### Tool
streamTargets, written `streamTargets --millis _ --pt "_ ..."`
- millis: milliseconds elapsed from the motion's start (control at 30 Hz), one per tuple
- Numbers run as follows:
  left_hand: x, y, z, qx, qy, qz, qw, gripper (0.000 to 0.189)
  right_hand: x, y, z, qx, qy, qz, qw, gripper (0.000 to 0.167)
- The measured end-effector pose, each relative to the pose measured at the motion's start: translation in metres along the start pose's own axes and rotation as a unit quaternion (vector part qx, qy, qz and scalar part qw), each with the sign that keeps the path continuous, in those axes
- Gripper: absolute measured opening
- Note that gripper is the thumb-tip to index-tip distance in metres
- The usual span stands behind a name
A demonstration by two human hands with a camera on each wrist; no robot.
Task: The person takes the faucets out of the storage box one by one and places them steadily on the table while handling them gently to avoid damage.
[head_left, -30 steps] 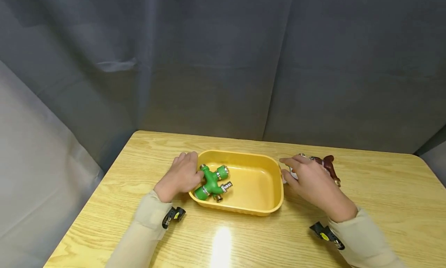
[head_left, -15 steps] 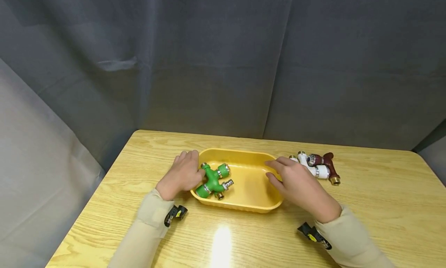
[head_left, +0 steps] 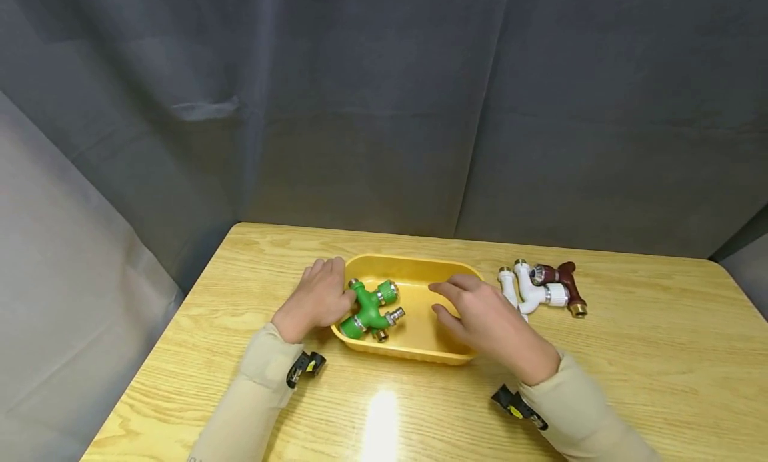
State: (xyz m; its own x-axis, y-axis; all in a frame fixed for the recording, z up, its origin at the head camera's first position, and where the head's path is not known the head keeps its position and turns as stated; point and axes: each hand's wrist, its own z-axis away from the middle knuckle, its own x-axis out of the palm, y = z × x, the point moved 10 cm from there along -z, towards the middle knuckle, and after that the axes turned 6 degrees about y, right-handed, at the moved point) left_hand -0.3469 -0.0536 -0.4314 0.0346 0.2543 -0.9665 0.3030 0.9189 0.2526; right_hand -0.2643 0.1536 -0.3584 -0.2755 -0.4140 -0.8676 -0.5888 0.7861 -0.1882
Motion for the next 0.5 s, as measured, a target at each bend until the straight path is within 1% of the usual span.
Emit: streamTargets --millis 200,367,500 --pt "-0.002 0.000 -0.001 0.001 0.004 0.001 1.0000 0.024 0.003 -0.011 -0.005 -0.014 0.011 -0.013 0.9998 0.031" --pt "0.001 -0.002 0.000 -0.005 -0.004 0.001 1.0000 0.024 0.007 -0.024 -0.009 -0.033 0.013 -0.016 0.9993 0.031" --pt "0.001 -0.001 0.001 -0.005 -0.003 0.002 1.0000 0.024 0.009 -0.034 -0.012 -0.046 0.019 -0.016 0.9986 0.032"
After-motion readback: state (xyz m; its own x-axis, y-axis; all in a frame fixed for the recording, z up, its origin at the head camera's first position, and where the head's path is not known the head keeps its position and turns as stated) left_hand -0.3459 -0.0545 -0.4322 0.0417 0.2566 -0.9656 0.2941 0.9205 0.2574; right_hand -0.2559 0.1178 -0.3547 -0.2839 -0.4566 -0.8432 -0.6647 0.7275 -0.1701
